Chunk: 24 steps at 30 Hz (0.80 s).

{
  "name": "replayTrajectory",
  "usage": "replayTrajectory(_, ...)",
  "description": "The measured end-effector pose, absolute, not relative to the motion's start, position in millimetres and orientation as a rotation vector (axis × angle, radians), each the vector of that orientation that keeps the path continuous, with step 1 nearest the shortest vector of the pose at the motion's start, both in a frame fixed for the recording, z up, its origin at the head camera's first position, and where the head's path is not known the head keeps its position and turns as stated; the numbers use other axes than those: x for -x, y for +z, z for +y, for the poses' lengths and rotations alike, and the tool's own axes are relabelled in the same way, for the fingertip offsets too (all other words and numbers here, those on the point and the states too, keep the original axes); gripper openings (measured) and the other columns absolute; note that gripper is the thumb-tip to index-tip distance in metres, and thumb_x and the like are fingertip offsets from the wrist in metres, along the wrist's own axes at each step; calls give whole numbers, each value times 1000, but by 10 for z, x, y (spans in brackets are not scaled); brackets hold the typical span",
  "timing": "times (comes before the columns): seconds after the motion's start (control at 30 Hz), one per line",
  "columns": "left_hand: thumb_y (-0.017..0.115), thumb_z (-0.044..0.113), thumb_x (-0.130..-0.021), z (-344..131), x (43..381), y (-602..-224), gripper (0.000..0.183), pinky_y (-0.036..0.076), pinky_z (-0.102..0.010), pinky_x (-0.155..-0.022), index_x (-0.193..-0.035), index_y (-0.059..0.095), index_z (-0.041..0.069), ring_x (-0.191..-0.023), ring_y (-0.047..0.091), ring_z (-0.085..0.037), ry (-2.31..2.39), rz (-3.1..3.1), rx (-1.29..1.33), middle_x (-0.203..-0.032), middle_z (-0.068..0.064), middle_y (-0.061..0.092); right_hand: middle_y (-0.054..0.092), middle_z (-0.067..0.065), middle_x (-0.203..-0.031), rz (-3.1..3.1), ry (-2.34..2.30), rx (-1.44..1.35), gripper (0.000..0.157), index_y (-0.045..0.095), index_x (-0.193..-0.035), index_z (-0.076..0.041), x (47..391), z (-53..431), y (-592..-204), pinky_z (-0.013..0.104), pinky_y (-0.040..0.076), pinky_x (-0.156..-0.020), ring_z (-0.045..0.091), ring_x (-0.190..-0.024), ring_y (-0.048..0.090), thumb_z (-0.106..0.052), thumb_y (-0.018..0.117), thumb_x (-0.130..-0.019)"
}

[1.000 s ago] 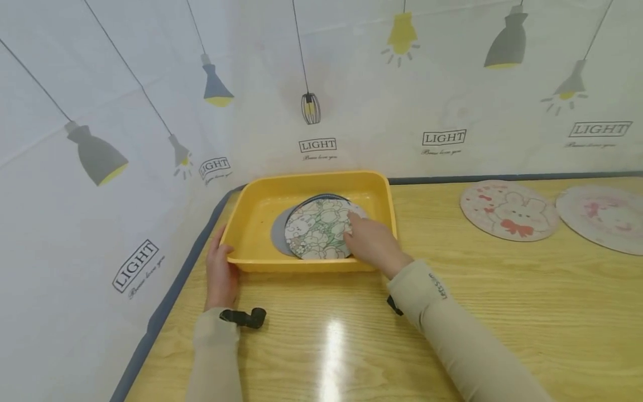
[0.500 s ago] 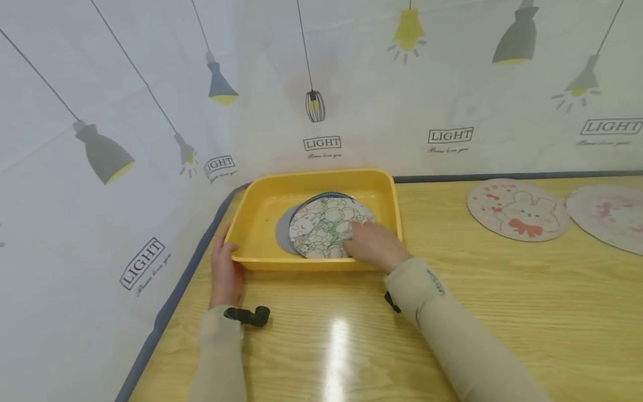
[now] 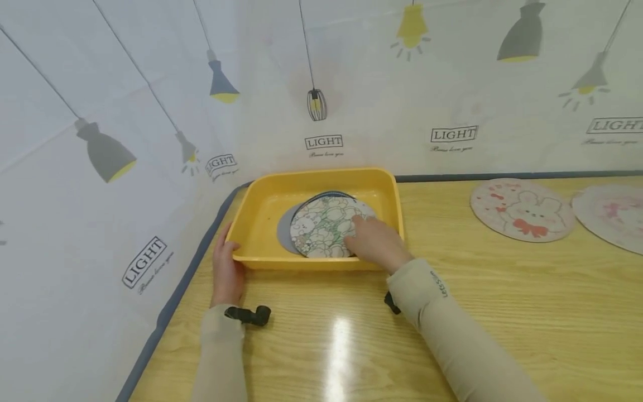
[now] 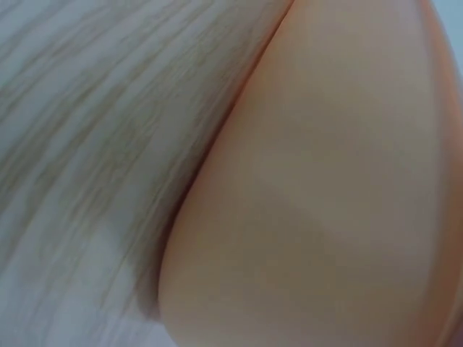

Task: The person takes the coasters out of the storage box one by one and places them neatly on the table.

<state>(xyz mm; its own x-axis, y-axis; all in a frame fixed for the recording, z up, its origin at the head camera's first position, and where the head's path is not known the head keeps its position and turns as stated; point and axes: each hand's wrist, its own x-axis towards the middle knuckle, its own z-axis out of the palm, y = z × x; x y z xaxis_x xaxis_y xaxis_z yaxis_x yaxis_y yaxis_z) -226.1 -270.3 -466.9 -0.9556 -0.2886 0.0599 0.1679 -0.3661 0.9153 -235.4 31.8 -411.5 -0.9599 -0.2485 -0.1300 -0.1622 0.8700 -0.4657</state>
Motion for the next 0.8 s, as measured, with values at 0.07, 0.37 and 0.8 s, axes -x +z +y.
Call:
replayTrajectory(0.07,31,-3,-81,-2700,2258,-4669,57,37,-35,-88,-134,41,16,-115,38,-29,-2390,-1571,-167,-134,-5,38,40,15,-131,2856,-728,323,56,37,-134,-7,2367,326,-4111,47,39,-87,29,-104,47,-36,47,-87)
replayTrajectory(0.37,31,-2,-81,-2695,2238,-4666,57,40,-32,-82,-135,39,16,-114,39,-31,-2403,-1578,-171,-134,-5,37,43,8,-132,2820,-1125,355,42,46,-129,-10,2383,391,-4038,44,31,-96,26,-119,39,-26,47,-90)
replayTrajectory(0.8,30,-1,-82,-2707,2232,-4667,56,39,-33,-83,-135,39,17,-112,39,-30,-2374,-1617,-164,-135,-6,36,53,1,-121,2843,-1012,398,31,59,-117,-17,2384,378,-4104,30,41,-53,16,-62,51,-24,50,-89)
